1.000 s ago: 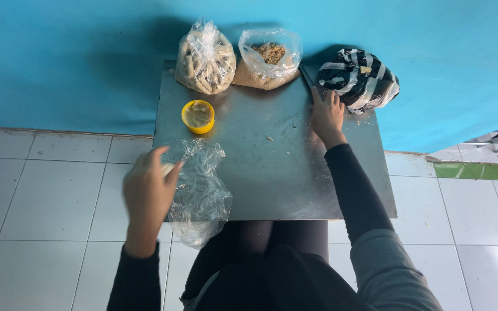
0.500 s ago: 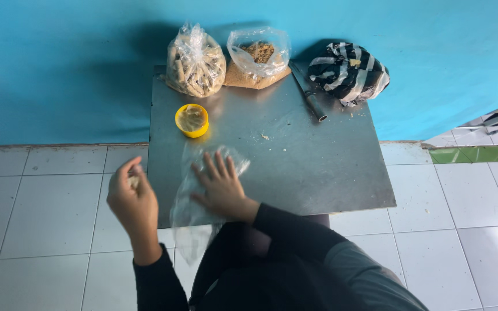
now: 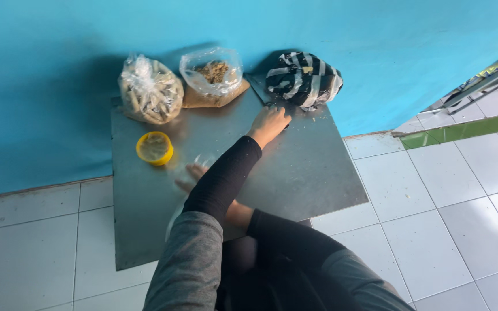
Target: The person takes pieces of dough from a plastic bag, flattens them by hand, and peels off thin dough sheets, layering the sheets onto round dough discs on a metal table. They also handle a knife, a yellow container, and a cloth-wrapped dough ball during the work.
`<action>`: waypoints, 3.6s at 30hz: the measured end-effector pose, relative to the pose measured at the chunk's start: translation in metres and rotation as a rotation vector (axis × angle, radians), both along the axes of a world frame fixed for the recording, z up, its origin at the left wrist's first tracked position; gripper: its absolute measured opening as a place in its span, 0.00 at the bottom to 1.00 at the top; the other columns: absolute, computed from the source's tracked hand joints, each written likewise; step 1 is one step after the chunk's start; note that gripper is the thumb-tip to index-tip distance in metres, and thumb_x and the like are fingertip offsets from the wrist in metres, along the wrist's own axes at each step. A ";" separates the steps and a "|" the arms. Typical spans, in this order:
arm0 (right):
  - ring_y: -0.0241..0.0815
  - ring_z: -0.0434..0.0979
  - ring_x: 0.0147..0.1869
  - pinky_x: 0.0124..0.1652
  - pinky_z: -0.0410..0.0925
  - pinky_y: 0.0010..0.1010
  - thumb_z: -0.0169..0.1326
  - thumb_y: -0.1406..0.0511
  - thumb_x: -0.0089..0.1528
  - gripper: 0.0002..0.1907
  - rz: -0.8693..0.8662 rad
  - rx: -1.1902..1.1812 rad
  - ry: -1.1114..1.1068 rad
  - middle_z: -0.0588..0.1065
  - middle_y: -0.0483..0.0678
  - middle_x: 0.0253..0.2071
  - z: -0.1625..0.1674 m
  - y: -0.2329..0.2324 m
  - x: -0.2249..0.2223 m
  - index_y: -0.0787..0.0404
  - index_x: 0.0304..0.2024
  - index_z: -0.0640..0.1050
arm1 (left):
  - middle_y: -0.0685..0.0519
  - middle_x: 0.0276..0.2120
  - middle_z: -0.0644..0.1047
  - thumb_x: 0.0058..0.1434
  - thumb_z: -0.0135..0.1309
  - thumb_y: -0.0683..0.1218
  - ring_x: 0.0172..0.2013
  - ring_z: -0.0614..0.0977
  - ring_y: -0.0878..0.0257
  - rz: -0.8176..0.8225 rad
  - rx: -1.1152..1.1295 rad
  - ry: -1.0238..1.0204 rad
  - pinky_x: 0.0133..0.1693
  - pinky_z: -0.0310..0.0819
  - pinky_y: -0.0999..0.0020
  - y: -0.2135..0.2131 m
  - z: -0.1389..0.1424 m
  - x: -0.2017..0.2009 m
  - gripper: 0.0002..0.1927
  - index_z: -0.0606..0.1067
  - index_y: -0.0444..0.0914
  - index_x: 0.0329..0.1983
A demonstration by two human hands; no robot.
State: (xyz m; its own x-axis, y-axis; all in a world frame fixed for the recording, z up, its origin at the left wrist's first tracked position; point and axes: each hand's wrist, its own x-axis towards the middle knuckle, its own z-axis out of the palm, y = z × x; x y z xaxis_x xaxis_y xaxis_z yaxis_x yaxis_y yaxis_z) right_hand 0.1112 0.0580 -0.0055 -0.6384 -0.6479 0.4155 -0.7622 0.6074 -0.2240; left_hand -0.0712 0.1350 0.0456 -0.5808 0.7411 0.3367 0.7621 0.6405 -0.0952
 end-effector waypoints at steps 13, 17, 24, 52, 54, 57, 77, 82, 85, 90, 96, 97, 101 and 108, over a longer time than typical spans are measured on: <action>0.58 0.64 0.71 0.67 0.58 0.45 0.55 0.64 0.59 0.27 -0.528 0.071 -0.140 0.71 0.59 0.63 -0.012 0.156 -0.137 0.63 0.61 0.73 | 0.56 0.42 0.72 0.63 0.52 0.44 0.44 0.78 0.62 -0.102 0.287 0.339 0.43 0.69 0.61 -0.034 0.054 -0.007 0.14 0.72 0.46 0.52; 0.55 0.73 0.63 0.61 0.65 0.42 0.42 0.76 0.58 0.34 -0.811 -0.519 -0.492 0.72 0.61 0.60 0.005 0.319 -0.115 0.62 0.70 0.64 | 0.57 0.40 0.70 0.66 0.53 0.45 0.41 0.78 0.64 -0.119 0.264 0.325 0.40 0.68 0.62 -0.046 0.064 -0.002 0.13 0.72 0.47 0.54; 0.68 0.71 0.40 0.41 0.67 0.49 0.37 0.80 0.58 0.34 -0.891 -0.686 -0.401 0.74 0.57 0.62 0.055 0.304 -0.046 0.62 0.67 0.68 | 0.58 0.36 0.70 0.64 0.54 0.46 0.39 0.78 0.64 -0.179 0.174 0.385 0.39 0.68 0.63 -0.037 0.038 -0.026 0.07 0.72 0.46 0.45; 0.44 0.69 0.56 0.60 0.63 0.34 0.51 0.67 0.68 0.06 -0.779 -0.952 0.006 0.67 0.50 0.50 0.043 0.311 -0.079 0.64 0.44 0.73 | 0.46 0.49 0.72 0.75 0.45 0.50 0.41 0.82 0.61 0.086 1.397 -0.270 0.39 0.85 0.70 -0.150 0.075 -0.028 0.19 0.64 0.30 0.56; 0.43 0.70 0.52 0.54 0.65 0.33 0.58 0.67 0.61 0.16 -0.663 -0.922 -0.015 0.69 0.50 0.48 0.037 0.291 -0.112 0.62 0.50 0.71 | 0.47 0.47 0.75 0.77 0.43 0.51 0.43 0.83 0.62 0.180 1.546 -0.379 0.45 0.84 0.69 -0.157 0.047 0.003 0.17 0.65 0.31 0.57; 0.40 0.72 0.51 0.52 0.67 0.32 0.59 0.66 0.63 0.18 -0.380 -1.032 -0.136 0.71 0.48 0.48 0.031 0.257 -0.149 0.61 0.54 0.71 | 0.52 0.44 0.75 0.72 0.44 0.50 0.42 0.81 0.66 0.171 1.975 -0.708 0.46 0.81 0.68 -0.150 0.006 0.032 0.14 0.67 0.39 0.56; 0.49 0.62 0.44 0.43 0.57 0.40 0.51 0.80 0.47 0.12 -0.663 -0.499 0.768 0.64 0.49 0.37 0.092 0.092 -0.206 0.57 0.22 0.76 | 0.46 0.53 0.67 0.65 0.52 0.49 0.40 0.75 0.59 0.854 2.116 -0.897 0.43 0.74 0.64 -0.122 -0.029 0.041 0.32 0.52 0.44 0.67; 0.51 0.66 0.47 0.48 0.62 0.43 0.54 0.74 0.56 0.05 -0.764 -0.649 0.365 0.66 0.52 0.38 0.085 0.096 -0.218 0.60 0.29 0.79 | 0.38 0.54 0.68 0.71 0.53 0.47 0.50 0.72 0.53 0.488 1.708 -0.530 0.53 0.70 0.61 -0.095 -0.060 0.051 0.19 0.65 0.34 0.58; 0.59 0.70 0.56 0.55 0.64 0.45 0.46 0.76 0.58 0.12 -0.535 -0.312 0.267 0.72 0.61 0.51 0.077 0.087 -0.225 0.69 0.43 0.76 | 0.38 0.58 0.62 0.66 0.48 0.36 0.58 0.67 0.47 0.308 1.384 -0.387 0.61 0.64 0.56 -0.082 -0.060 0.048 0.21 0.65 0.34 0.63; 0.64 0.72 0.61 0.65 0.60 0.51 0.50 0.70 0.58 0.30 -0.619 -0.135 -0.111 0.75 0.65 0.54 0.076 0.102 -0.238 0.72 0.64 0.67 | 0.34 0.57 0.59 0.62 0.40 0.30 0.59 0.66 0.40 0.165 1.173 -0.318 0.55 0.72 0.58 -0.082 -0.031 0.035 0.29 0.59 0.32 0.68; 0.63 0.73 0.65 0.59 0.67 0.43 0.54 0.72 0.60 0.22 -0.273 -0.200 -0.147 0.72 0.65 0.63 0.092 0.147 -0.236 0.72 0.57 0.74 | 0.44 0.52 0.76 0.70 0.45 0.35 0.53 0.78 0.47 0.354 0.781 -0.373 0.51 0.72 0.52 -0.083 -0.025 0.022 0.16 0.68 0.36 0.60; 0.60 0.75 0.65 0.58 0.69 0.42 0.54 0.72 0.61 0.18 -0.195 -0.252 -0.113 0.73 0.62 0.64 0.097 0.155 -0.235 0.70 0.55 0.78 | 0.46 0.49 0.76 0.69 0.48 0.36 0.53 0.78 0.49 0.393 0.663 -0.229 0.51 0.71 0.52 -0.082 -0.026 0.016 0.13 0.70 0.37 0.55; 0.47 0.80 0.50 0.49 0.70 0.34 0.52 0.70 0.62 0.20 -0.292 -0.520 -0.508 0.81 0.53 0.51 0.120 0.213 -0.235 0.62 0.56 0.80 | 0.51 0.46 0.75 0.62 0.57 0.40 0.51 0.77 0.56 0.535 0.332 0.186 0.51 0.69 0.57 -0.085 -0.025 0.000 0.05 0.77 0.38 0.41; 0.57 0.71 0.61 0.57 0.64 0.42 0.63 0.46 0.62 0.37 -1.353 -0.711 -0.290 0.71 0.65 0.56 0.096 0.325 -0.233 0.72 0.56 0.75 | 0.49 0.49 0.72 0.48 0.58 0.38 0.47 0.73 0.52 0.564 0.384 0.157 0.44 0.63 0.57 -0.092 0.004 0.030 0.19 0.75 0.36 0.45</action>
State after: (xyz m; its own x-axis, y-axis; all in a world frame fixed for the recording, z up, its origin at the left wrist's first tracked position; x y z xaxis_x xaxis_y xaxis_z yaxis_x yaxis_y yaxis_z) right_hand -0.1213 0.3834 0.0906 -0.6737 0.7257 0.1399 0.3645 0.4910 -0.7912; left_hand -0.0411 0.0428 0.0494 -0.7648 0.1526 0.6259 0.2995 0.9444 0.1357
